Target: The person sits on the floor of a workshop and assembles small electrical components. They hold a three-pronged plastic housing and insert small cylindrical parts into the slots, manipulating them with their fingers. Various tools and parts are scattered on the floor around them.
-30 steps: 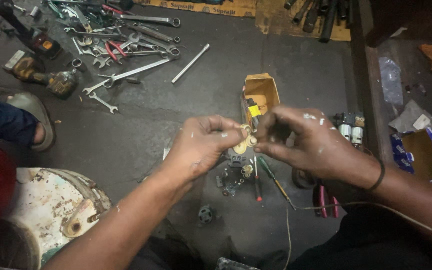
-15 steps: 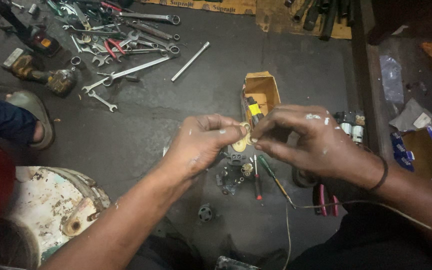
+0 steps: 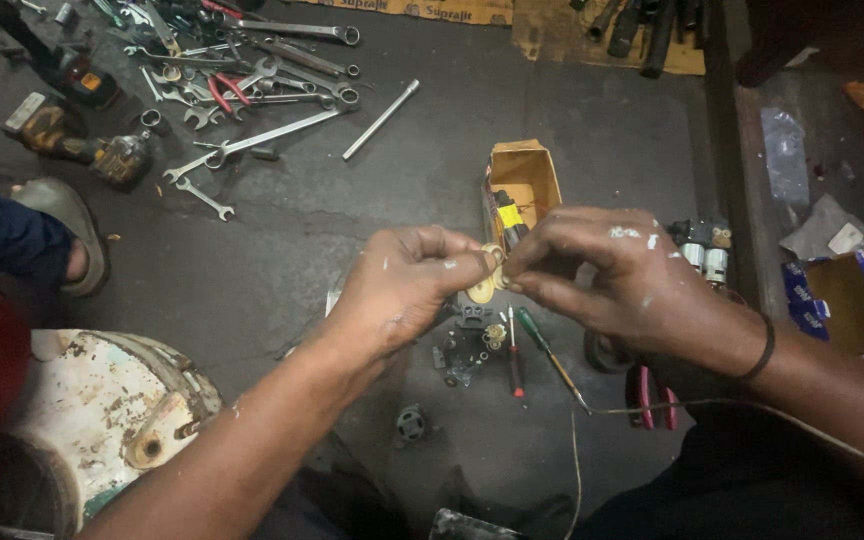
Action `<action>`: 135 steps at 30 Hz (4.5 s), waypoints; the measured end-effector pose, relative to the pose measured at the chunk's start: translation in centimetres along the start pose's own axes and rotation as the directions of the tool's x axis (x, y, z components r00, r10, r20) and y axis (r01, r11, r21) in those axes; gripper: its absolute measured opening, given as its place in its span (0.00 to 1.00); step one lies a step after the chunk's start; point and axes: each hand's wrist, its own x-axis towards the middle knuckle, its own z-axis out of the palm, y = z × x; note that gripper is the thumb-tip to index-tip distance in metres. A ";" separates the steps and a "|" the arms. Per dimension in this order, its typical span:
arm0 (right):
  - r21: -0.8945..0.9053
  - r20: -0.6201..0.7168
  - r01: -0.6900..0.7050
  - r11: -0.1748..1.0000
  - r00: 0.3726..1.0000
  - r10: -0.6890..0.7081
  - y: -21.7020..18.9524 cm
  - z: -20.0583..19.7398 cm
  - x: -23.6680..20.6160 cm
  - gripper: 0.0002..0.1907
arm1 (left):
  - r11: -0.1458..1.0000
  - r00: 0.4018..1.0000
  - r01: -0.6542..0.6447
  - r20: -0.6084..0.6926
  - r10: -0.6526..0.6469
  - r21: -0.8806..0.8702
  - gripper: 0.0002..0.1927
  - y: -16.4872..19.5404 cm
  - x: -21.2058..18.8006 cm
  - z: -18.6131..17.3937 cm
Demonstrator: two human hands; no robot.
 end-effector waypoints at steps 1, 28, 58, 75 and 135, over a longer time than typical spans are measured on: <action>0.002 -0.003 0.018 1.000 1.000 -0.018 0.0 0.1 0.0 0.07 | 0.999 1.000 -0.009 -0.013 0.009 0.036 0.17 -0.2 0.1 0.0; -0.014 0.018 -0.129 0.992 0.991 0.129 -0.3 0.4 -0.1 0.07 | 1.000 1.000 -0.008 -0.024 0.008 -0.017 0.17 0.1 0.0 0.1; 0.561 0.387 -0.667 0.490 0.735 0.557 1.2 0.9 0.5 0.16 | 0.974 0.996 -0.027 0.073 0.044 -0.224 0.17 -0.9 0.9 -0.3; 0.824 0.312 -0.496 0.275 0.801 0.510 0.9 0.3 0.2 0.12 | 0.942 0.995 0.022 0.102 0.014 -0.336 0.15 0.3 0.5 -0.4; 0.766 0.041 -0.336 0.548 0.876 0.480 0.7 -0.3 -0.1 0.09 | 0.961 0.999 0.022 -0.029 -0.032 -0.277 0.24 -0.4 1.3 -0.3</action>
